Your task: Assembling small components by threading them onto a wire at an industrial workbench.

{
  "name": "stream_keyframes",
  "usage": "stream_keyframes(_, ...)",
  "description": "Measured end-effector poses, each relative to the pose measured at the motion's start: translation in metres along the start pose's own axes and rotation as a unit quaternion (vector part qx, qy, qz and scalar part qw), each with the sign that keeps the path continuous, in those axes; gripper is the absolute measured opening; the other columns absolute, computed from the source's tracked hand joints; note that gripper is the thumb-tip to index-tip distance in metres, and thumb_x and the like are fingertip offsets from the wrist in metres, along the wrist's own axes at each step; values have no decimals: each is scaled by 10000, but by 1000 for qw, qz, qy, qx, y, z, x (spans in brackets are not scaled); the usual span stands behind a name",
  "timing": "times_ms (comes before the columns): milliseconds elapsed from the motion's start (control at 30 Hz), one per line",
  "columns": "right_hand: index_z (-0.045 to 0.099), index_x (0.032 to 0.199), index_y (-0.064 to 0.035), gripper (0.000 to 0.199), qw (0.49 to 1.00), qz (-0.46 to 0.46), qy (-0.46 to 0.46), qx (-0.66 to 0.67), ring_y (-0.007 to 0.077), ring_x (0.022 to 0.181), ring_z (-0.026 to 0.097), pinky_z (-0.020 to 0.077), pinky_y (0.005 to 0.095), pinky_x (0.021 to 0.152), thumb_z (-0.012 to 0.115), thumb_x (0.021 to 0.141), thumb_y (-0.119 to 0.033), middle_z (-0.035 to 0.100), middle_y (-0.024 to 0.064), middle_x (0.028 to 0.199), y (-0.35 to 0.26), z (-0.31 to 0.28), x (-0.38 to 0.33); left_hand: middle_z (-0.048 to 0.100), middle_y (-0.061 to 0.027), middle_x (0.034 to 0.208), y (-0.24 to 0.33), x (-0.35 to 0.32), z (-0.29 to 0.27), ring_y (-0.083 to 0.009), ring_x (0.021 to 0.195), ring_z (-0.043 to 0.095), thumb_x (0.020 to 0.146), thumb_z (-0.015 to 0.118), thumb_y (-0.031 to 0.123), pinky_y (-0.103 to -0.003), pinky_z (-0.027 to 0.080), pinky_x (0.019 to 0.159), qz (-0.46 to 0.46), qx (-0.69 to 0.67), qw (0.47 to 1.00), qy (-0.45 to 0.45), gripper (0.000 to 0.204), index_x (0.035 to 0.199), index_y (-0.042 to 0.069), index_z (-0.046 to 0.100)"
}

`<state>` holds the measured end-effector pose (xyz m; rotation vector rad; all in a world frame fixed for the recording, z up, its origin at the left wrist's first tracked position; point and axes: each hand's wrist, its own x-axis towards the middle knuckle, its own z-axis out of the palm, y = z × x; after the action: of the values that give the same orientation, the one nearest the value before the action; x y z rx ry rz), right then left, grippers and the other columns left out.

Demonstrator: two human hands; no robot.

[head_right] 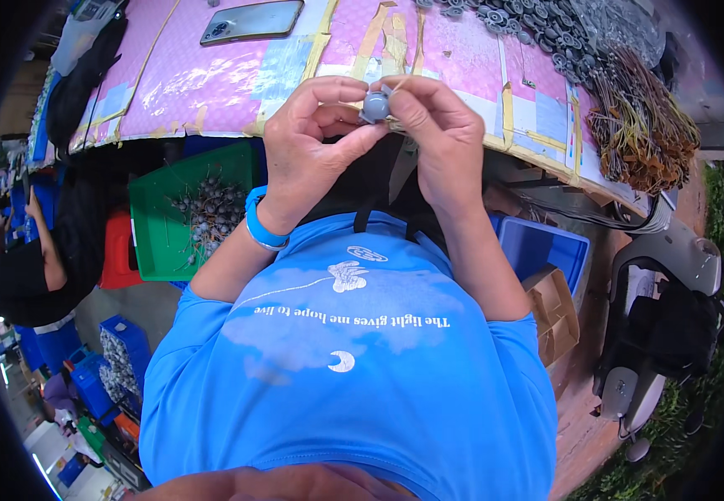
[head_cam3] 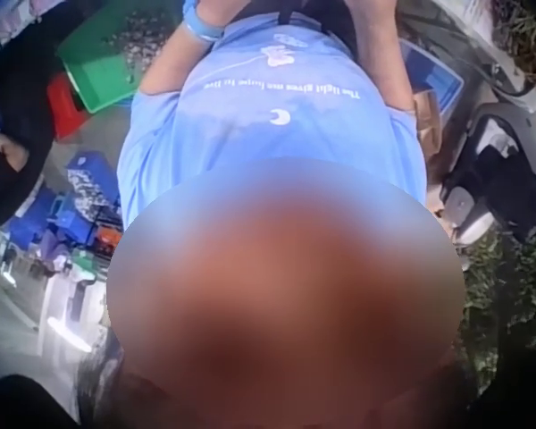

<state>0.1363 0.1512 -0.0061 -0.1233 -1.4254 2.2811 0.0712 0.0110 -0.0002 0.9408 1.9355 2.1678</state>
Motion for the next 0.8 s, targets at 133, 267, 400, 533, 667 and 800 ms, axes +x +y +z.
stream_keyframes(133,688,959,25,92,998,-51,35,-33,138,878,663,532,265,815,653,934,-56,713,110,957,0,-2,3,682,-108,997,-5,-2,-10,-146,767,711,728,803,-3,-254,594,659,73,65,995,0,203,898,-15,693)
stream_keyframes(267,671,1023,14,118,999,-4,-4,-41,142,900,664,537,276,847,631,949,-69,702,107,993,-2,3,3,696,-100,1003,11,-4,-20,-108,779,678,776,789,-10,-205,550,650,42,175,984,-18,178,935,-30,712)
stream_keyframes(400,687,1030,13,150,986,45,-68,-144,93,846,644,519,243,778,667,917,-84,709,57,951,-5,3,10,722,-77,927,12,-12,-53,-74,642,636,732,818,23,-208,503,563,22,195,981,3,216,931,10,733)
stream_keyframes(533,719,1007,-42,134,911,-82,60,-401,73,817,619,497,232,760,676,881,-57,705,1,927,-23,-39,28,685,-8,866,39,-38,-141,-30,668,561,763,772,-21,-182,436,589,-100,294,949,57,194,946,9,716)
stream_keyframes(667,716,1028,-33,189,812,-87,200,-542,103,783,632,502,249,738,698,858,-114,704,34,893,-48,-110,47,687,-34,854,44,-80,-249,-74,748,632,810,758,19,-205,500,658,-225,409,883,49,309,1107,-7,673)
stream_keyframes(800,717,983,-41,173,665,-108,242,-698,171,761,639,502,283,726,697,843,-141,679,82,852,-52,-138,61,707,-107,1008,30,-63,-239,-166,892,680,796,759,-1,-291,560,756,-165,458,864,130,322,1109,-9,683)
